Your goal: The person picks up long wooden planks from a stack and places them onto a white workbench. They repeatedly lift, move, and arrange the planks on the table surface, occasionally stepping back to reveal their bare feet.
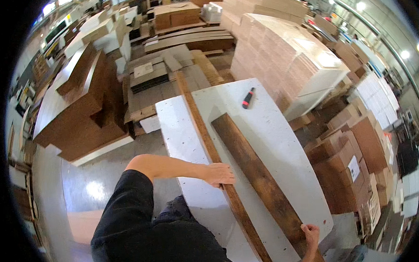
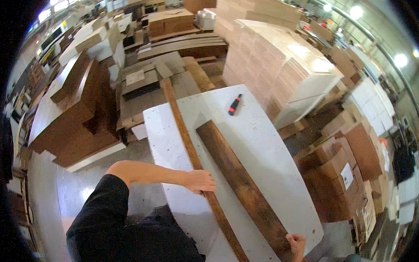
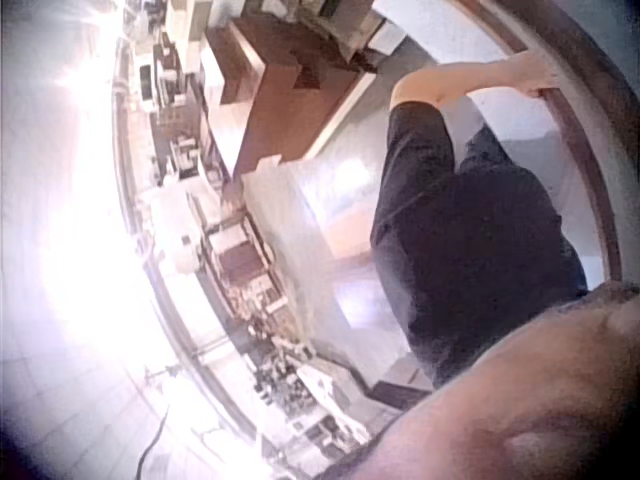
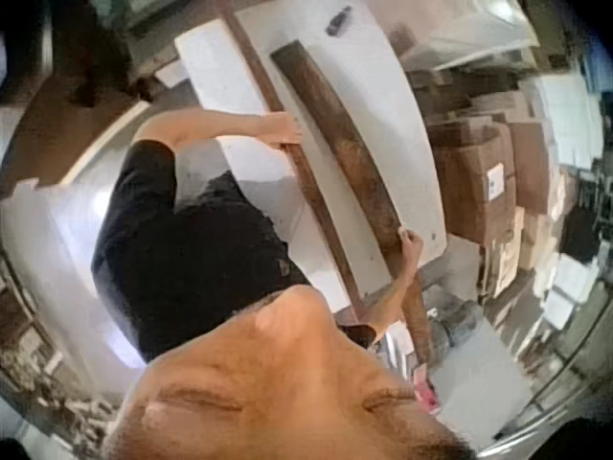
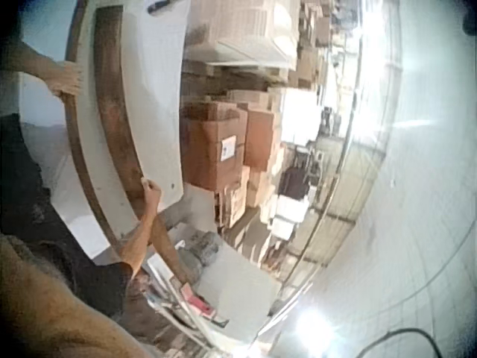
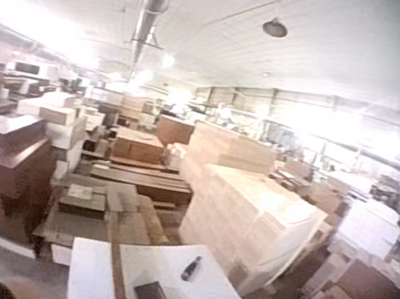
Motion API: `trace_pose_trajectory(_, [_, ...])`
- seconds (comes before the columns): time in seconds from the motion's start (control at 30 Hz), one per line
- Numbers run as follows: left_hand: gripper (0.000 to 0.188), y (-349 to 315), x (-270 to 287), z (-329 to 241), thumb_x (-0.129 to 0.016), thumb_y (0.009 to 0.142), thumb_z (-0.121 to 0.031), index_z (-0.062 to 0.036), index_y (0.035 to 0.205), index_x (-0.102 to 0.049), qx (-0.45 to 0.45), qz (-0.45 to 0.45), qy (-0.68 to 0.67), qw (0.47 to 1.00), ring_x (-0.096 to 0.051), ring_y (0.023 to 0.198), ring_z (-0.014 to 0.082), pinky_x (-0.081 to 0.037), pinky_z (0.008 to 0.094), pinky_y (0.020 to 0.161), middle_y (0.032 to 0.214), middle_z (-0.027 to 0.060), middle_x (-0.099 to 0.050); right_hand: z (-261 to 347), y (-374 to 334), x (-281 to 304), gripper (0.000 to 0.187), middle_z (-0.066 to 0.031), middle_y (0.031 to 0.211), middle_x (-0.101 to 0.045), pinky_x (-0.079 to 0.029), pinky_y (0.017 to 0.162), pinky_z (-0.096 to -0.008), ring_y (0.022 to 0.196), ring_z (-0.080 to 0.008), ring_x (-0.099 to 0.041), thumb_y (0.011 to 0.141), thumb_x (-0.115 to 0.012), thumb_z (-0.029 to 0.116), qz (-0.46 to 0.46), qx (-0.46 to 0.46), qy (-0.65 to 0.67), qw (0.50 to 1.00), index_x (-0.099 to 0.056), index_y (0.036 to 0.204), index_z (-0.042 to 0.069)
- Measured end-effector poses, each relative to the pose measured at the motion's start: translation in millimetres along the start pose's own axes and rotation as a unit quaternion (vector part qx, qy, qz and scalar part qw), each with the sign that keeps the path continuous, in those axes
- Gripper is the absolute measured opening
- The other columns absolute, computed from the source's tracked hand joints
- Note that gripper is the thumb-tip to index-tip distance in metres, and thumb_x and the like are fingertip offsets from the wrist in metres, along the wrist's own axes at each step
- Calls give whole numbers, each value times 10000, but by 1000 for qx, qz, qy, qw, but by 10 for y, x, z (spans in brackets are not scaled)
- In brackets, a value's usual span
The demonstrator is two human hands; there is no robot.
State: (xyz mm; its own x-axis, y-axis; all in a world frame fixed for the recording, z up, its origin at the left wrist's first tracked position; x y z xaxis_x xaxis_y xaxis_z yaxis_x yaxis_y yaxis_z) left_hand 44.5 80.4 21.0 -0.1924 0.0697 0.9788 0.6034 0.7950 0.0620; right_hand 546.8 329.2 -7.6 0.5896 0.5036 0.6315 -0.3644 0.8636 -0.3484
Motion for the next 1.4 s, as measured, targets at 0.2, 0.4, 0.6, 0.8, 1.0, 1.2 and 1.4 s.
trace_pose_trajectory(0.2, [450, -70, 98, -14, -815, 789, -398, -104, 961, -521, -3, -44, 15, 999, -623, 920, 251, -441, 406, 791, 913, 47, -588, 1293, -10, -779, 439, -81, 667, -597, -447, 625, -337, 652, -162, -551, 818, -824, 362, -83, 107, -18, 991, -692, 790, -55])
trace_pose_trajectory(0.4, [511, -58, -19, 24, -829, 746, -405, -99, 1026, -529, 3, -55, 8, 998, -618, 967, 251, -438, 392, 829, 946, 55, -598, 2421, -401, -1841, 312, -90, 751, -612, -441, 631, -353, 687, -212, -545, 891, -811, 272, -97, 301, -74, 946, -687, 856, -12])
trace_pose_trajectory(0.6, [593, -158, 190, 54, -880, 670, -335, -85, 1073, -524, 11, -96, -51, 994, -565, 1071, 263, -443, 415, 907, 1099, 96, -559, 3075, -607, -2605, 164, -144, 763, -581, -470, 642, -440, 723, -345, -564, 910, -751, 134, -148, 454, -197, 857, -642, 897, 12])
trace_pose_trajectory(0.8, [788, -199, 292, -13, -861, 750, -321, -41, 1366, -458, -5, -98, -27, 995, -414, 1358, 327, -377, 471, 1101, 1523, 182, -385, 3196, -558, -2790, 201, -155, 792, -603, -474, 669, -465, 757, -360, -585, 915, -740, 184, -122, 418, -221, 873, -654, 883, 5])
trace_pose_trajectory(1.0, [1018, -153, 203, 35, -862, 747, -319, -46, 1556, -308, 9, -104, -44, 994, -139, 1561, 334, -169, 537, 1270, 1673, 159, -213, 3296, -566, -2821, 178, -148, 771, -597, -463, 653, -458, 722, -358, -582, 911, -738, 164, -107, 435, -178, 876, -668, 880, 3])
trace_pose_trajectory(1.2, [1053, -228, 179, 9, -863, 741, -312, -12, 1562, -276, 18, -100, -39, 994, -128, 1566, 321, -111, 518, 1301, 1663, 169, -233, 3493, -618, -2985, 157, -162, 782, -596, -463, 647, -452, 720, -359, -581, 908, -734, 143, -88, 432, -152, 884, -672, 887, 0])
trace_pose_trajectory(1.4, [974, -80, 203, 31, -848, 747, -320, -22, 1530, -349, 50, -31, -73, 996, -451, 1392, 308, -338, 457, 1177, 1445, 165, -525, 3353, -610, -2976, 84, -160, 809, -615, -476, 660, -435, 731, -350, -588, 918, -685, 99, -47, 364, -136, 920, -682, 890, 20])
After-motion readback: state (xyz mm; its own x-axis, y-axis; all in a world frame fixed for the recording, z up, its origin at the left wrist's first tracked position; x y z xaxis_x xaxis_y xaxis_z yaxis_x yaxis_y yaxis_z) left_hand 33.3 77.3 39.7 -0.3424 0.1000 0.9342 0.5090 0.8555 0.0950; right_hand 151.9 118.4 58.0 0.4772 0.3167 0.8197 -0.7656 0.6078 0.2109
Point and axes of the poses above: each hand's wrist, its own y-axis towards the middle knuckle, its own x-axis out of the back of the hand, z = x × y, the point moved 9 cm from there along y, towards the middle knuckle
